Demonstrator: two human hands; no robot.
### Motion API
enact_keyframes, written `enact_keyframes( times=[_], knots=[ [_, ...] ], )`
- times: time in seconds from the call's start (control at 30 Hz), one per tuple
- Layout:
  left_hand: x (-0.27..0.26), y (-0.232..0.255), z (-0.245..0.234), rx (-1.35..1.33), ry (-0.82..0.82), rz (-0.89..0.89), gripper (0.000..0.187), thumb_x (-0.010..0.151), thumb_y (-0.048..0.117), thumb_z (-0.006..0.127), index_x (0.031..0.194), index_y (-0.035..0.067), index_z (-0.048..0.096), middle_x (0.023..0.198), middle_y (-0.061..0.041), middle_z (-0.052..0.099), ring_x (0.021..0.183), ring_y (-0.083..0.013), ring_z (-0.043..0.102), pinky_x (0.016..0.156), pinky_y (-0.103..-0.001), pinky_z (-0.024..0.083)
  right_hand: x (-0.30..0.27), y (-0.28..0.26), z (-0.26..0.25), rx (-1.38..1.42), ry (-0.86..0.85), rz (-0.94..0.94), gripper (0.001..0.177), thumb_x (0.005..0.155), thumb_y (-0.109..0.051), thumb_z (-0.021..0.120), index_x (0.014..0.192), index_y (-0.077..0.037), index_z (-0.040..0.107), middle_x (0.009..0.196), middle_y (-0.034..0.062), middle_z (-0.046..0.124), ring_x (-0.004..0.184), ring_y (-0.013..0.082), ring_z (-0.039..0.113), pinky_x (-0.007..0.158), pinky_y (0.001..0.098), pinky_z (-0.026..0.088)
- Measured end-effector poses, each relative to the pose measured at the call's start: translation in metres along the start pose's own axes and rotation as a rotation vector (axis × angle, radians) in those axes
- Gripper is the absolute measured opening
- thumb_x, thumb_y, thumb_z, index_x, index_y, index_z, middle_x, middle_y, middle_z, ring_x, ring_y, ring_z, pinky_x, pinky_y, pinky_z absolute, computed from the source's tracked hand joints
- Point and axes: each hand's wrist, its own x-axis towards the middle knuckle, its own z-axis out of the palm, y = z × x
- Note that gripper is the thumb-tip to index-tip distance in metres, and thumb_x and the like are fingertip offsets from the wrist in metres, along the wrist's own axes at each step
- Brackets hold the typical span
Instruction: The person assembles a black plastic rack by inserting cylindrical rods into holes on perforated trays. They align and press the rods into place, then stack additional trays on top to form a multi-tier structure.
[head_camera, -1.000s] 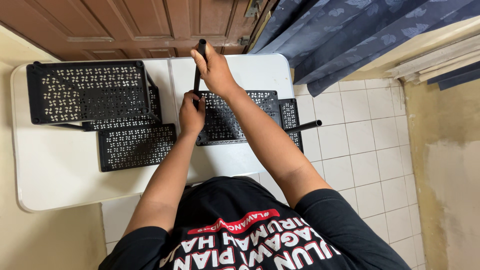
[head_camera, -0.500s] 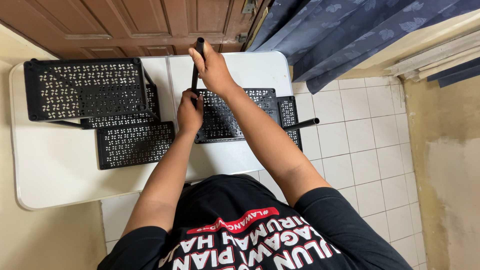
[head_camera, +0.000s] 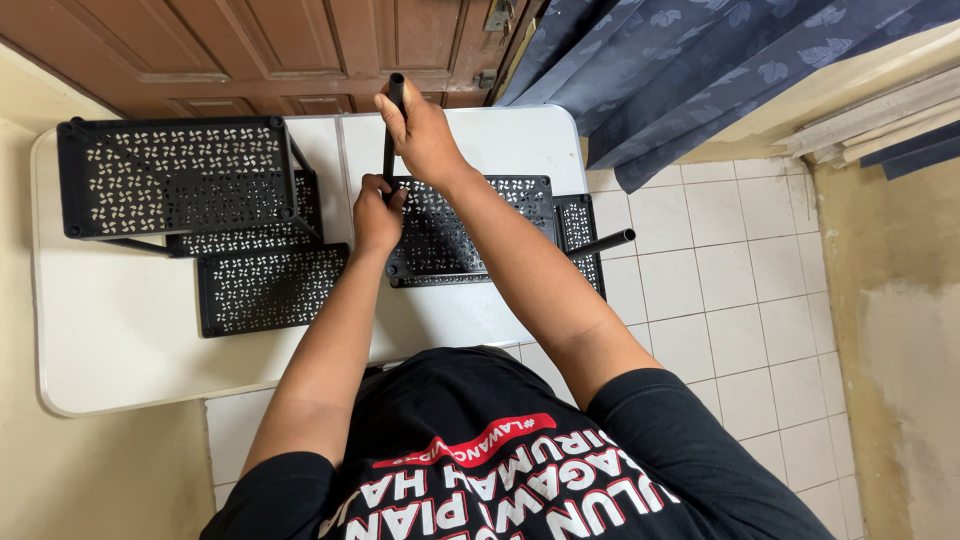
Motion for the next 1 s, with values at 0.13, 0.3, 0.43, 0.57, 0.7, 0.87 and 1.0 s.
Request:
enact_keyframes(
  times=[0.13, 0.3, 0.43, 0.57, 0.7, 0.87, 1.0],
  knots=[
    [0.002, -0.006, 0.000, -0.002, -0.006, 0.029, 0.032, 0.093, 0.017, 0.076, 0.102, 0.005, 0.048, 0.090, -0.020, 0.072, 0.083, -0.0385, 0.070, 0.076, -0.048, 0.053, -0.001, -0.001, 0.000, -0.016, -0.003, 0.016, 0.028, 0.106, -0.037, 0.055, 0.106, -0.009, 0.052, 0.065, 0.0057, 0.063, 0.054, 0.0163, 0.064, 0.052, 0.0337, 0.051],
    [0.006, -0.011, 0.005, -0.024, 0.055, 0.048, 0.029, 0.095, 0.018, 0.076, 0.097, 0.004, 0.050, 0.084, -0.021, 0.071, 0.073, -0.0375, 0.070, 0.069, -0.047, 0.053, -0.003, -0.003, 0.000, -0.029, -0.012, 0.007, 0.028, 0.106, -0.037, 0.054, 0.105, -0.009, 0.052, 0.066, 0.0058, 0.063, 0.055, 0.0168, 0.064, 0.054, 0.0346, 0.051],
    [0.014, -0.014, 0.008, -0.032, 0.087, 0.079, 0.029, 0.094, 0.017, 0.076, 0.094, 0.004, 0.049, 0.083, -0.020, 0.071, 0.070, -0.0367, 0.069, 0.066, -0.046, 0.053, -0.003, -0.003, 0.000, -0.031, 0.000, 0.001, 0.027, 0.106, -0.036, 0.054, 0.104, -0.009, 0.052, 0.066, 0.0070, 0.062, 0.055, 0.0188, 0.061, 0.055, 0.0360, 0.050],
    [0.018, -0.016, 0.009, -0.010, 0.089, 0.048, 0.030, 0.093, 0.017, 0.077, 0.093, 0.004, 0.050, 0.081, -0.018, 0.071, 0.069, -0.0347, 0.069, 0.064, -0.045, 0.053, -0.004, -0.001, 0.001, -0.073, 0.037, -0.050, 0.027, 0.106, -0.036, 0.055, 0.105, -0.009, 0.053, 0.066, 0.0077, 0.061, 0.056, 0.0207, 0.061, 0.056, 0.0367, 0.049],
    [0.014, -0.018, 0.009, -0.023, 0.088, 0.056, 0.029, 0.094, 0.016, 0.075, 0.094, 0.005, 0.049, 0.081, -0.016, 0.071, 0.066, -0.0338, 0.068, 0.062, -0.046, 0.052, -0.006, 0.000, 0.001, -0.062, 0.022, -0.017, 0.027, 0.107, -0.036, 0.055, 0.104, -0.009, 0.053, 0.065, 0.0077, 0.061, 0.056, 0.0214, 0.061, 0.056, 0.0370, 0.049],
    [0.010, -0.019, 0.009, -0.023, 0.083, 0.083, 0.029, 0.097, 0.018, 0.074, 0.096, 0.005, 0.048, 0.081, -0.017, 0.070, 0.065, -0.0344, 0.066, 0.062, -0.046, 0.051, -0.009, -0.003, 0.003, -0.038, 0.030, -0.010, 0.027, 0.106, -0.036, 0.055, 0.103, -0.009, 0.052, 0.064, 0.0074, 0.060, 0.054, 0.0203, 0.061, 0.055, 0.0365, 0.049],
    [0.012, -0.021, 0.009, -0.007, 0.053, 0.065, 0.029, 0.099, 0.019, 0.073, 0.098, 0.005, 0.047, 0.079, -0.018, 0.068, 0.064, -0.0347, 0.064, 0.062, -0.046, 0.050, -0.012, -0.007, 0.001, -0.022, 0.034, -0.007, 0.028, 0.106, -0.036, 0.054, 0.103, -0.008, 0.052, 0.064, 0.0069, 0.061, 0.054, 0.0193, 0.062, 0.054, 0.0354, 0.051]
  ],
)
